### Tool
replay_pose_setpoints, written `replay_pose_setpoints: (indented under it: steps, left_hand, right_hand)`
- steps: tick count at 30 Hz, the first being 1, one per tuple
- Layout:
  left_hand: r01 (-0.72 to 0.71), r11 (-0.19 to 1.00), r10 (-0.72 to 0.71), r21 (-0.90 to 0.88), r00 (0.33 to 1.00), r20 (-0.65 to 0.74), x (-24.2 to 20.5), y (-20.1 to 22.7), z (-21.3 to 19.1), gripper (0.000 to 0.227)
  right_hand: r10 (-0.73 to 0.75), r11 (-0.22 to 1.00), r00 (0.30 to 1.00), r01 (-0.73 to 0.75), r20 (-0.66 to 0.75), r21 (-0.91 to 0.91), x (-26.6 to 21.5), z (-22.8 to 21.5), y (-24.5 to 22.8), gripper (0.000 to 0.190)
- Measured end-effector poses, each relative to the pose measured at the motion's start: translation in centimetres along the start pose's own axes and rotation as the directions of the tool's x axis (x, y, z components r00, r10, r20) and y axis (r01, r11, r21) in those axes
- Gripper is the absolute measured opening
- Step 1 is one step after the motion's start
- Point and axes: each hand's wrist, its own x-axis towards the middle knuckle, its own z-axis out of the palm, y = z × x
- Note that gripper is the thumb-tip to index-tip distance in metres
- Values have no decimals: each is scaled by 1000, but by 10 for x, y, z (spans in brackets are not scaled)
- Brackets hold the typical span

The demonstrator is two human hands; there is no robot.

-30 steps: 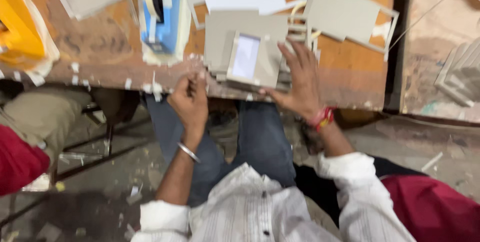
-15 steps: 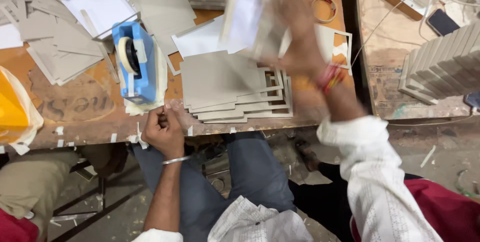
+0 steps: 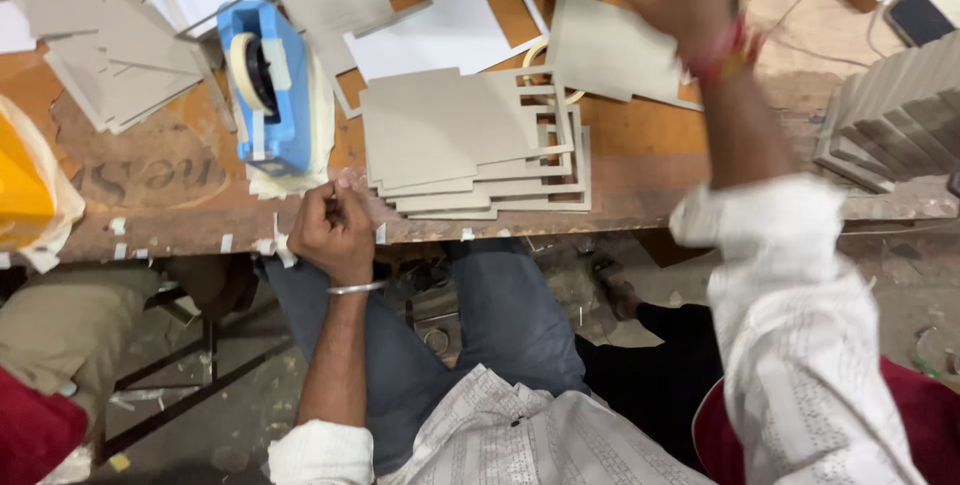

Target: The person assembles small cardboard frames by applying adhesive tape to the edges and pressing them together. They repeatedly pick up frame pieces, apply tape, and stack the completed units on the table.

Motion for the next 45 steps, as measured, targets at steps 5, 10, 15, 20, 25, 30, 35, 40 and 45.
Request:
replay_pose_setpoints:
  steps: [5,10,15,20,25,30,35,40,45]
  left_hand:
    - [-4,1000,4,0,1000,3,1,3,0,13]
    - [-7,1000,8,-28,1000,1,0,3,0,13]
    - [-2,999,3,-53,1000,4,-3,3,-3,11]
    - [-16,997,16,-78,1000,-2,-5,-4,-3,9]
    - [246,931,-229,-271,969,90,-12,-8,-10,9]
    - [587,650,-479,-483,809,340,-38,24,-15,16]
    - [710,334,-558,-620,679,477,-43,66,-11,52]
    - [586,436,-490,-683,791,366,-27,80,-25,59]
    - [602,416,-429,-681,790,437,-14,73,-48,44]
  right_hand:
    - [-89,995,986,82,143,57,-89,13,-58,20]
    - [-63,997,974,50,218,61,-118,9,-77,11]
    - [-118,990,959,134,258,-46,-105,-9,-83,8]
    - [-144,985,955,163,258,-51,-100,-28,-85,7]
    - [-145,986,966,158,214,-47,-104,-40,-98,7]
    - [-168,984,974,158,154,76,-116,-36,-121,11]
    - [-134,974,983,107,126,201,-145,-28,-188,16]
    - [-125,938,969,45,214,344,-160,-24,-223,22]
    - [37,831,997,-65,63,552,-152,-42,-211,34]
